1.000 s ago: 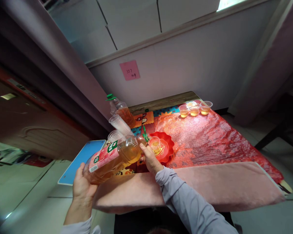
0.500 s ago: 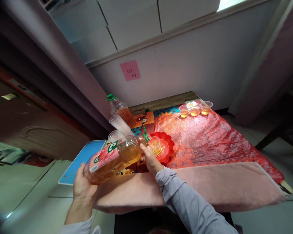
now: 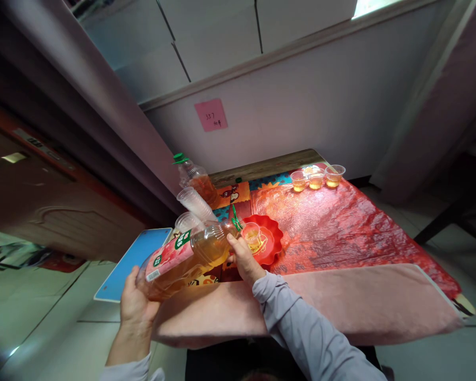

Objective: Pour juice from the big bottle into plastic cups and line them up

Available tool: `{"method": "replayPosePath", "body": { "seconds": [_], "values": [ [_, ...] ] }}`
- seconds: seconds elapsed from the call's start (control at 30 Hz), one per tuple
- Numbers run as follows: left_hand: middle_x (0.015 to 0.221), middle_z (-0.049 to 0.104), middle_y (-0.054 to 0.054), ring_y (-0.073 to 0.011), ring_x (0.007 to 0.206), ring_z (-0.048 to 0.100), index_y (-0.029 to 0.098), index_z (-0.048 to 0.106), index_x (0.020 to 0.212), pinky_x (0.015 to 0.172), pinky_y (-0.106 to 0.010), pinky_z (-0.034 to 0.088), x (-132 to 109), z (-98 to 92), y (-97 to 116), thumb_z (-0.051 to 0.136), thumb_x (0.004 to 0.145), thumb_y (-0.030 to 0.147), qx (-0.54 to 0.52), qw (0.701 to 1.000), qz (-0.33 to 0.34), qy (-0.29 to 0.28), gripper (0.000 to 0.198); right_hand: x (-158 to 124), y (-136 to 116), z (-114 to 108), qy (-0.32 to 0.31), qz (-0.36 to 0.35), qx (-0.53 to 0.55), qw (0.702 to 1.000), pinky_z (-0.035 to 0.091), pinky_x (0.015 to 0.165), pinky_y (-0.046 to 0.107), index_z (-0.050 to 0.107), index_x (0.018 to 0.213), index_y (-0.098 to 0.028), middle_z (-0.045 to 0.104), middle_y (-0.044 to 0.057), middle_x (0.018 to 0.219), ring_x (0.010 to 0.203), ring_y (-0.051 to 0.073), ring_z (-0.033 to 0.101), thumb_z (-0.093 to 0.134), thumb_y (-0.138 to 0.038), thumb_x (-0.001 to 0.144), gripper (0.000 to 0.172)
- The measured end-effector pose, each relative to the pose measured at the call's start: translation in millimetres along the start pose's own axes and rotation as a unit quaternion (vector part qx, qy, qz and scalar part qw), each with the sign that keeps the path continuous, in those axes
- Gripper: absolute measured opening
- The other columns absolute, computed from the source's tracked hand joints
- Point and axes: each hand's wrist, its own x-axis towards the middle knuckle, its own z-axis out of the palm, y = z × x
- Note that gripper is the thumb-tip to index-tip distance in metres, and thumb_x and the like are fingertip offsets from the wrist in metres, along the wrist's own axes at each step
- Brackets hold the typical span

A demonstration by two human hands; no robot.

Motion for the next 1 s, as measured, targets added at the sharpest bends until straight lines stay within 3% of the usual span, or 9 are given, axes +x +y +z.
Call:
{"method": "replayPosePath", "body": {
  "seconds": [0.13,0.2,0.33,0.4,0.5,0.63,0.8,0.9,1.0],
  "values": [
    [0.107,0.085,-0.009,-0.0315,0.119,0.077,0.020,0.082,0.120,0.105,-0.052,0.063,1,-1.3,-6,0.046,0.107,0.044,0.001,1.000,-0.006,-0.001,0.045,-1,1,-2,-0.005,-0.012,-0.014,1.000,0.070,0.076,0.037,0.069,0.135,-0.028,0.078,0.008,0.130,0.117,0.030,0.077,0.078,-0.075,0.086,0.069],
    [0.117,0.085,-0.011,-0.0332,0.128,0.073,0.020,0.082,0.123,0.109,-0.054,0.061,-1,-1.4,-10,0.044,0.108,0.050,-0.006,1.000,-0.010,-0.019,0.051,-3,0,-3,0.007,-0.031,-0.041,0.999,0.069,0.088,0.042,0.069,0.137,-0.031,0.076,0.008,0.137,0.126,0.032,0.074,0.079,-0.071,0.086,0.065],
    [0.129,0.082,-0.013,-0.0351,0.140,0.066,0.020,0.082,0.124,0.114,-0.054,0.057,-2,-1.5,-19,0.046,0.107,0.060,-0.035,0.998,-0.017,-0.052,0.057,-7,-6,-1,0.025,-0.125,-0.125,0.984,0.051,0.124,0.052,0.074,0.131,-0.032,0.076,0.007,0.140,0.139,0.033,0.066,0.078,-0.067,0.090,0.054],
    [0.131,0.082,-0.013,-0.0340,0.141,0.066,0.019,0.082,0.125,0.114,-0.051,0.057,0,-2.8,-24,0.050,0.106,0.058,-0.054,0.996,-0.016,-0.066,0.054,-9,-9,2,0.025,-0.152,-0.151,0.976,0.044,0.130,0.053,0.073,0.134,-0.031,0.074,0.008,0.144,0.143,0.034,0.063,0.077,-0.069,0.091,0.058],
    [0.123,0.085,-0.010,-0.0305,0.129,0.074,0.020,0.082,0.127,0.111,-0.048,0.059,8,-6.7,-32,0.053,0.106,0.048,-0.078,0.994,-0.026,-0.066,0.045,-12,-13,5,0.022,-0.154,-0.183,0.971,0.044,0.128,0.055,0.069,0.138,-0.028,0.072,0.011,0.147,0.145,0.035,0.062,0.077,-0.070,0.090,0.064],
    [0.107,0.086,-0.009,-0.0278,0.107,0.081,0.020,0.078,0.135,0.105,-0.047,0.062,19,-11.8,-51,0.053,0.106,0.039,-0.092,0.992,-0.052,-0.069,0.043,-15,-25,12,0.018,-0.152,-0.246,0.957,0.055,0.116,0.053,0.067,0.136,-0.025,0.074,0.012,0.141,0.132,0.034,0.070,0.078,-0.068,0.091,0.062],
    [0.106,0.086,-0.014,-0.0310,0.112,0.080,0.016,0.077,0.134,0.106,-0.049,0.061,27,-13.0,-76,0.047,0.106,0.040,-0.068,0.991,-0.072,-0.090,0.047,-21,-45,26,-0.005,-0.184,-0.343,0.921,0.058,0.108,0.049,0.066,0.135,-0.025,0.075,0.011,0.135,0.122,0.031,0.072,0.073,-0.063,0.096,0.054],
    [0.105,0.084,-0.016,-0.0328,0.115,0.078,0.016,0.081,0.120,0.108,-0.049,0.060,29,-15.0,-82,0.049,0.105,0.043,-0.030,0.994,-0.039,-0.100,0.044,-24,-53,37,-0.004,-0.178,-0.397,0.900,0.060,0.097,0.047,0.068,0.123,-0.025,0.078,0.008,0.117,0.103,0.029,0.072,0.072,-0.061,0.097,0.046],
    [0.112,0.083,-0.014,-0.0358,0.127,0.072,0.017,0.080,0.109,0.113,-0.049,0.055,27,-18.6,-73,0.063,0.100,0.046,0.019,0.994,0.048,-0.091,0.034,-26,-54,49,0.002,-0.172,-0.430,0.886,0.059,0.092,0.046,0.068,0.118,-0.027,0.078,0.006,0.108,0.094,0.028,0.070,0.072,-0.059,0.096,0.040]
  ]
}}
